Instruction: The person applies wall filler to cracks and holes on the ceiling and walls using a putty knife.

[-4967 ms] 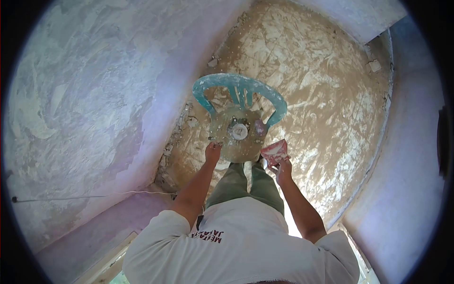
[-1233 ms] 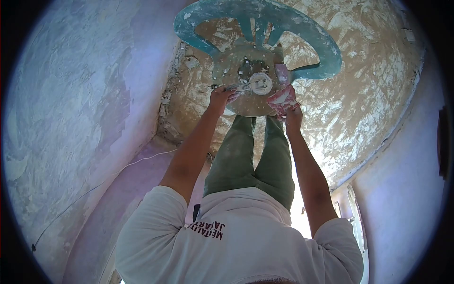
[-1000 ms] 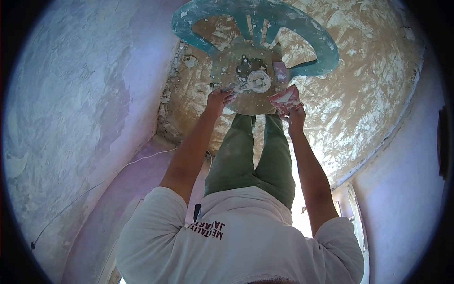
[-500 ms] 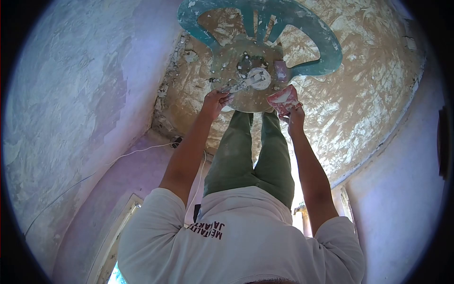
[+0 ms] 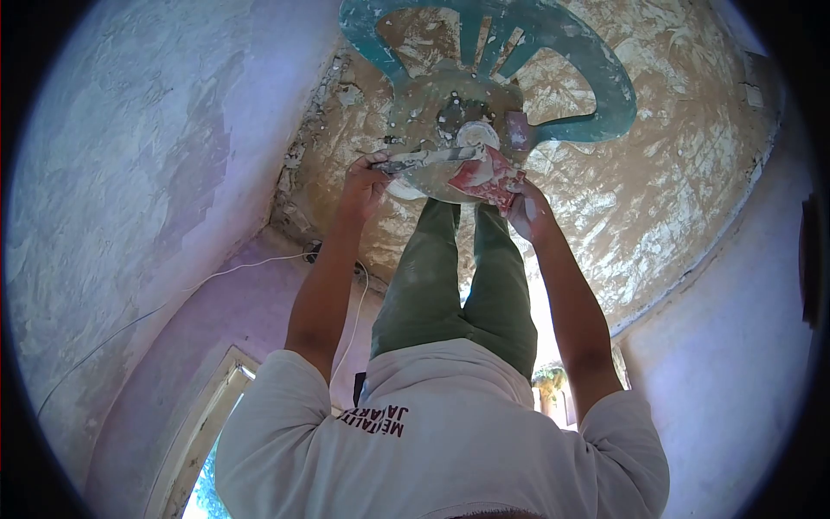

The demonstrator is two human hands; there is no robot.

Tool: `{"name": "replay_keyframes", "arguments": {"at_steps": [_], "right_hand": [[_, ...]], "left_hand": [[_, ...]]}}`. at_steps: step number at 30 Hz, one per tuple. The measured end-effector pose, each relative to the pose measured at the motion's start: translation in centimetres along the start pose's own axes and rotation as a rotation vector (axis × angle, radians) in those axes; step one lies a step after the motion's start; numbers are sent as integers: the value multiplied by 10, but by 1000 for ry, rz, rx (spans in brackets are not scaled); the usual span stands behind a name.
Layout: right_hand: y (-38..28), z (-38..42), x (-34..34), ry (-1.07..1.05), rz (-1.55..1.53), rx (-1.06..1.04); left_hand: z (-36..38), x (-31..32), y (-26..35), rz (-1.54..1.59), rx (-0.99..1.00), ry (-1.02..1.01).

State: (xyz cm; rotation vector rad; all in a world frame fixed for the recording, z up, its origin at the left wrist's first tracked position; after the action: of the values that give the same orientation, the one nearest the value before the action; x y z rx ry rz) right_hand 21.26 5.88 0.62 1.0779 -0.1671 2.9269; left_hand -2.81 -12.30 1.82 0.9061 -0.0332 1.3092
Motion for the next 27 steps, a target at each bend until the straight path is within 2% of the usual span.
{"name": "replay_keyframes", "arguments": {"at_steps": [4, 9, 16, 19, 22, 27], "right_hand": [[-3, 0, 13, -34, -23, 19], [-10, 7, 36, -91, -10, 27], [-16, 11, 35, -132, -18, -9], [-18, 12, 36, -124, -23, -23], [-18, 15, 36, -142, -43, -17], [-17, 17, 31, -140, -82, 8]], "left_hand": [[-2, -3, 17, -27, 63, -60], [1, 1, 30, -190, 96, -34], [3, 11, 50, -465, 186, 27], [-1, 13, 59, -607, 277, -25], [-2, 15, 66, -709, 282, -28], [-2, 22, 74, -752, 302, -33]]}}
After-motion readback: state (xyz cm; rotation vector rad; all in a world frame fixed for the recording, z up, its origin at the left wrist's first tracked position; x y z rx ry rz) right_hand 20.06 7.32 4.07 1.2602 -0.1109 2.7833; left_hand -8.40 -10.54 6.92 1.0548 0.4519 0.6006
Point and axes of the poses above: each hand's wrist, its own z-axis away from the middle knuckle, its own x-axis out of the palm, y = z × x, the point moved 6 cm from there along -z, towards the middle knuckle, and after that the axes turned 2 degrees about -z, right-handed, at the moved point
